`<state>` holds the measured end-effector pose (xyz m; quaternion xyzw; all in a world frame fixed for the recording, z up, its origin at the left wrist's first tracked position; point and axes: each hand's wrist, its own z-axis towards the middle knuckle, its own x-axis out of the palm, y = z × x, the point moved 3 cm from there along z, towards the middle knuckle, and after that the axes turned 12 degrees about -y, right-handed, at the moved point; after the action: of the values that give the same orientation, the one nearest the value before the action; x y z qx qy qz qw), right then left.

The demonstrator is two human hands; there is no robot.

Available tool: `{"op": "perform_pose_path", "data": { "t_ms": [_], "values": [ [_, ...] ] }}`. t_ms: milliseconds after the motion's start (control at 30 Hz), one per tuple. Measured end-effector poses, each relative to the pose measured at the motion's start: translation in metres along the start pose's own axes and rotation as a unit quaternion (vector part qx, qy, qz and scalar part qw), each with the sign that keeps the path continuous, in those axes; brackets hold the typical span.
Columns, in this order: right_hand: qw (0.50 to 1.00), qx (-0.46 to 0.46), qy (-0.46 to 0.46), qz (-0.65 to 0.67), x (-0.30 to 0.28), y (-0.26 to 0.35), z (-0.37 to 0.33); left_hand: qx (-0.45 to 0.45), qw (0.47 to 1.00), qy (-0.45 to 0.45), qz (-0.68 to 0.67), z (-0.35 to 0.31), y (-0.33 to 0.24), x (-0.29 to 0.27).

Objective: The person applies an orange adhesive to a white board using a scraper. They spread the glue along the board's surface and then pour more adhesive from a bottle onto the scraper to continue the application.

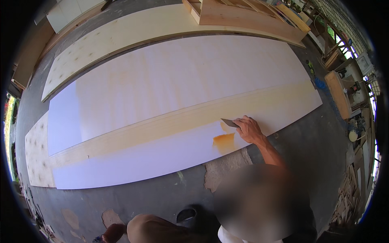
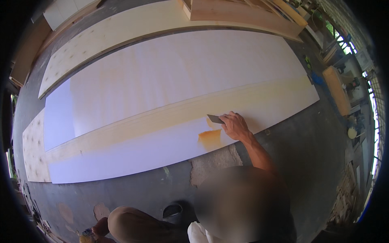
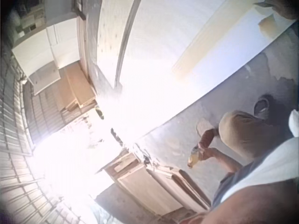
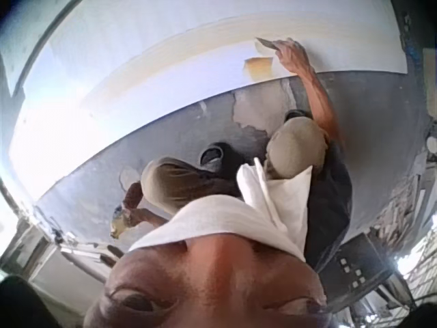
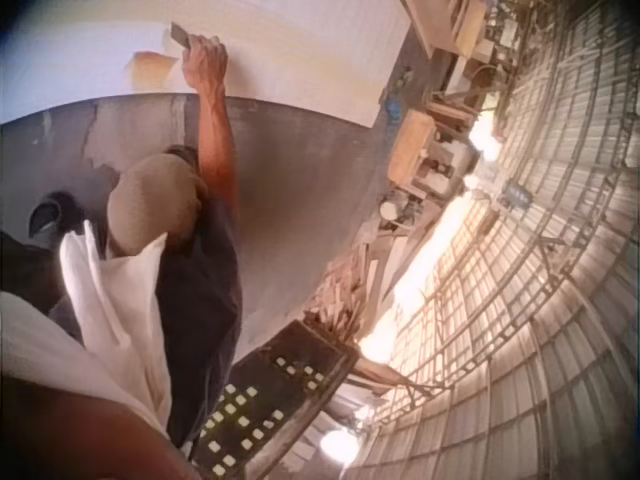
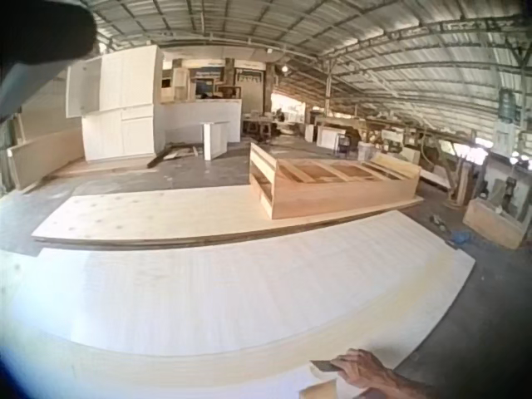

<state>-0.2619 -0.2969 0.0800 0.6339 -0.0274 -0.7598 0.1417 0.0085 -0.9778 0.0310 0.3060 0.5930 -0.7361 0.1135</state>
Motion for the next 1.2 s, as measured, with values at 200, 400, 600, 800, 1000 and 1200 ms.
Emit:
{"op": "perform_pose_path", "data": {
  "t_ms": [200, 400, 600, 800, 1000, 1200],
  "values": [
    [0.993, 0.113, 0.026, -0.03, -0.01, 0.008, -0.029, -0.001, 0.999, 0.047, -0.016, 0.045, 0.032, -0.02],
    [0.989, 0.149, 0.005, -0.01, -0.057, 0.016, -0.04, -0.021, 0.994, 0.104, -0.006, 0.049, 0.057, -0.021],
    [0.983, 0.157, -0.04, 0.089, -0.016, 0.013, -0.037, -0.015, 0.986, 0.167, 0.022, 0.044, 0.056, -0.034],
    [0.997, 0.004, -0.066, 0.05, 0.014, 0.032, -0.021, 0.058, 0.916, 0.396, 0.002, 0.032, 0.03, -0.025],
    [0.999, 0.007, 0.025, 0.031, 0.021, 0.058, -0.052, 0.317, 0.776, 0.543, 0.041, -0.028, -0.218, 0.063],
    [0.992, -0.015, 0.113, 0.059, 0.002, 0.074, -0.101, 0.608, 0.508, 0.561, 0.239, -0.08, -0.244, 0.175]
  ]
}}
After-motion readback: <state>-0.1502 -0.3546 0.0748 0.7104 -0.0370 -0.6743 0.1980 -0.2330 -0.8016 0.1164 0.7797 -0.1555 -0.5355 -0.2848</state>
